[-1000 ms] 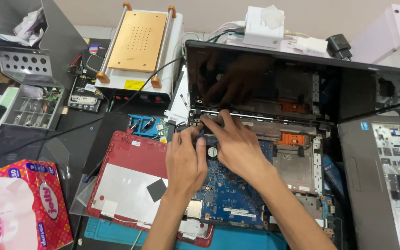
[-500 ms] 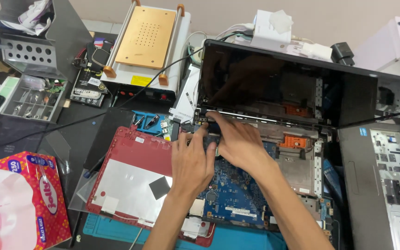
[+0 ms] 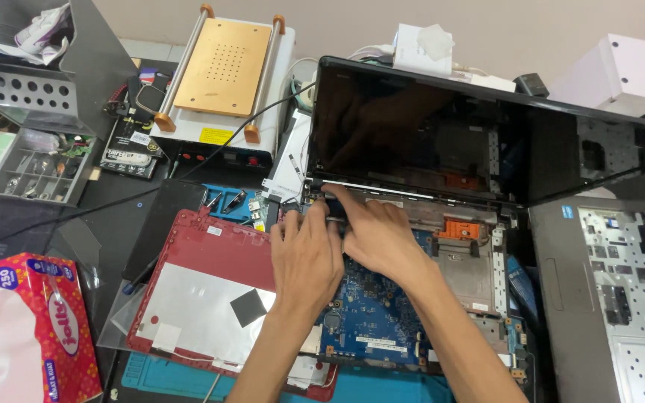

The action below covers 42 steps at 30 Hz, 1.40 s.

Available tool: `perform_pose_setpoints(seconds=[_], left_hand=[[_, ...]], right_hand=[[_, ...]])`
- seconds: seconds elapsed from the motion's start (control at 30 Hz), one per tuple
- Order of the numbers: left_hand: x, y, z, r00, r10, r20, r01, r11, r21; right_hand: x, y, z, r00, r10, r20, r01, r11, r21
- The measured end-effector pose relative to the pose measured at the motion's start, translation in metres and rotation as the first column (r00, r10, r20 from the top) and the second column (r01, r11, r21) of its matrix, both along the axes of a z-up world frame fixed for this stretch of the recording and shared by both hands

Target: The person works at a repair bench on a disassembled laptop. They move a keyboard aside, position the laptop shell, place the motherboard with attached cooling fan into the chassis, align it under the screen hinge area, and press along the top edge to seat the board and components into place.

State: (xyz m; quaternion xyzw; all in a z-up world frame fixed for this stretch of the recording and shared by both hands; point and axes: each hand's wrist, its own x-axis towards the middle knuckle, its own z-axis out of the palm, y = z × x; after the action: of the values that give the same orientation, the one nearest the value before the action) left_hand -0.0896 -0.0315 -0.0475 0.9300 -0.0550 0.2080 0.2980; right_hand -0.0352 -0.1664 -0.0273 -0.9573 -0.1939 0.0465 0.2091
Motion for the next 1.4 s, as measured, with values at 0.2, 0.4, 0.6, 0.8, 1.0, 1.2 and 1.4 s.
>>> perform_pose_setpoints(seconds=[0.2, 0.4, 0.6, 0.8, 1.0, 1.2, 1.4], left_hand=[[0.003, 0.000, -0.004, 0.999, 0.000, 0.032, -0.001, 1.000, 0.015], [0.002, 0.001, -0.006, 1.000, 0.008, 0.021, -0.008, 1.000, 0.008], [-0.001, 0.002, -0.010, 0.996, 0.015, 0.087, -0.011, 0.999, -0.043], [-0.001, 0.002, -0.017, 0.996, 0.031, 0.081, -0.025, 0.997, -0.067], [-0.003, 0.002, -0.011, 0.998, 0.043, 0.041, -0.038, 0.992, -0.119], [-0.002, 0.002, -0.010, 0.998, 0.062, 0.028, -0.061, 0.997, -0.046], [-0.001, 0.002, -0.011, 0.998, 0.063, 0.016, -0.063, 0.998, 0.010]], right_hand=[[0.003, -0.002, -0.008, 0.998, 0.025, 0.063, -0.025, 1.000, 0.011], [0.005, 0.001, -0.005, 1.000, -0.001, 0.007, 0.001, 0.999, -0.040], [0.011, 0.004, -0.007, 1.000, 0.004, 0.010, -0.003, 0.999, -0.050], [0.003, 0.004, -0.009, 1.000, 0.012, 0.029, -0.011, 0.998, -0.057], [0.002, 0.006, -0.001, 0.997, -0.026, -0.068, 0.020, 0.996, -0.086], [0.001, 0.006, -0.004, 0.999, -0.012, -0.040, 0.008, 0.996, -0.091], [0.008, 0.007, 0.008, 0.984, -0.053, -0.168, 0.036, 0.994, -0.103]])
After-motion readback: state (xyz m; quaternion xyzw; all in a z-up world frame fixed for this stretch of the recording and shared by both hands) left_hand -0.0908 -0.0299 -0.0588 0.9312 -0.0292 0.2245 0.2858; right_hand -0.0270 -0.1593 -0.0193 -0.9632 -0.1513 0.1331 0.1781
